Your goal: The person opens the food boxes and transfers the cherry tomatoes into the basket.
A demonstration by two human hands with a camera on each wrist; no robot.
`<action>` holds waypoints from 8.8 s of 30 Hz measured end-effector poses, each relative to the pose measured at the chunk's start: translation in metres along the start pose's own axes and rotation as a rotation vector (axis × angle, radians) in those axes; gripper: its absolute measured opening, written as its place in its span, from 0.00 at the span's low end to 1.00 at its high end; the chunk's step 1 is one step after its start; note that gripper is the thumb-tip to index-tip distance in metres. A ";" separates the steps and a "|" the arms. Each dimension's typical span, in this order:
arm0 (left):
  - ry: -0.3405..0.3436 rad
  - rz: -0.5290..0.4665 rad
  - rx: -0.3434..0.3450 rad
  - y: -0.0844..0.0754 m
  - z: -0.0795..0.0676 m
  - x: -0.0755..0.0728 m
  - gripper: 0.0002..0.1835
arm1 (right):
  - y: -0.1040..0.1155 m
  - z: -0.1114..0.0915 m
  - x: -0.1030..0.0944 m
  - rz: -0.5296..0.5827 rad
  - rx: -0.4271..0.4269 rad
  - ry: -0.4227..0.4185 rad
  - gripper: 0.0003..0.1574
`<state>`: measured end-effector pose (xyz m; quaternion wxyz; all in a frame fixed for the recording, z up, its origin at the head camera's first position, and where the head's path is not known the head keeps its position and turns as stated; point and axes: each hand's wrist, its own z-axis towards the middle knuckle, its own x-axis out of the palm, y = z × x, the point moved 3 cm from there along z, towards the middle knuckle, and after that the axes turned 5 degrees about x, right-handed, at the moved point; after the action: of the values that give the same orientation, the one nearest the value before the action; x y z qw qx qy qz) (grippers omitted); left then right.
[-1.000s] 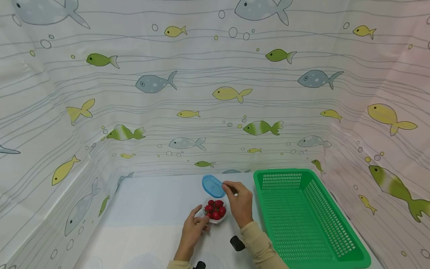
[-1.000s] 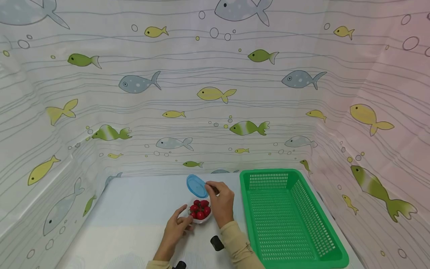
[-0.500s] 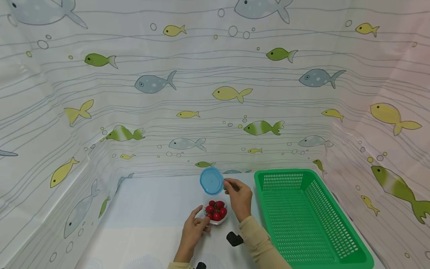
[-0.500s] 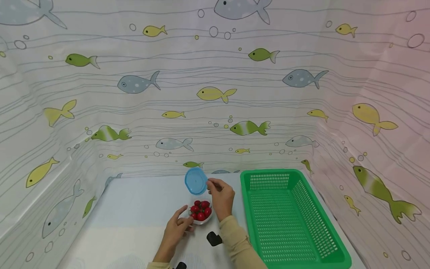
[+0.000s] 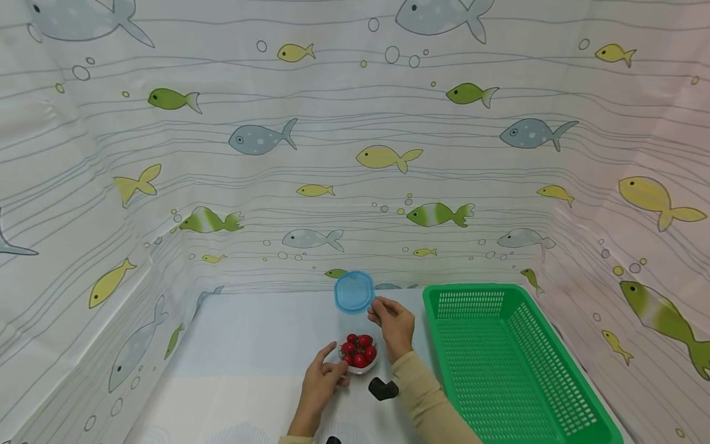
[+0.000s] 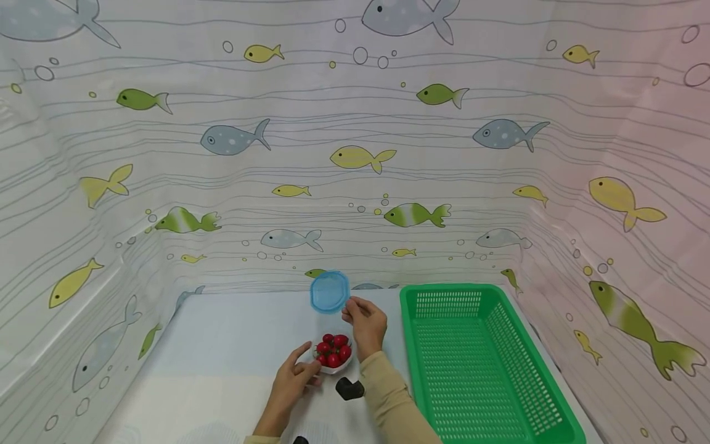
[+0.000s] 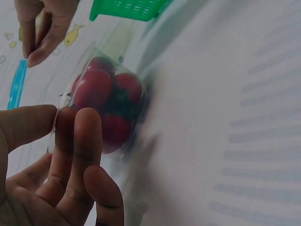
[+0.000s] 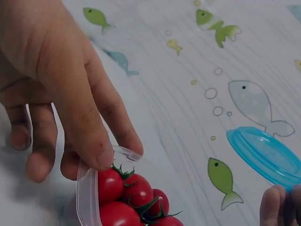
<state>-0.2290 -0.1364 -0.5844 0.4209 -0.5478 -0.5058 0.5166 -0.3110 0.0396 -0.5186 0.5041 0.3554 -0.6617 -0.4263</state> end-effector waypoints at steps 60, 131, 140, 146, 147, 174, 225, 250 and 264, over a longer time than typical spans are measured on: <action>0.012 -0.027 0.018 0.000 -0.001 -0.003 0.35 | -0.068 0.014 -0.026 -0.064 0.166 -0.294 0.15; 0.018 0.004 0.016 0.001 -0.001 -0.005 0.35 | -0.003 -0.030 0.021 -1.400 -0.167 0.640 0.08; 0.015 -0.005 0.014 0.000 0.000 -0.005 0.35 | -0.002 -0.030 0.024 -1.441 -0.169 0.688 0.09; 0.011 0.001 0.011 0.001 0.000 -0.005 0.35 | -0.002 -0.031 0.025 -1.436 -0.177 0.715 0.10; 0.010 0.002 0.014 0.000 0.001 -0.005 0.35 | -0.001 -0.031 0.025 -1.436 -0.180 0.719 0.10; 0.006 0.006 0.014 0.000 0.000 -0.004 0.35 | 0.001 -0.031 0.022 -1.456 -0.240 0.760 0.11; 0.018 -0.007 0.051 -0.001 0.003 -0.004 0.36 | 0.018 -0.021 0.018 -1.452 -0.320 0.794 0.12; 0.019 -0.005 0.032 -0.001 0.003 -0.005 0.36 | 0.070 -0.015 0.011 -1.373 -0.496 0.704 0.15; 0.008 0.006 0.048 -0.002 0.003 -0.006 0.35 | 0.093 -0.002 -0.009 -1.325 -0.535 0.592 0.14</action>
<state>-0.2317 -0.1421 -0.5815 0.4343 -0.5412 -0.4899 0.5277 -0.3105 0.0830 -0.4354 0.3685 0.6423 -0.0230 -0.6716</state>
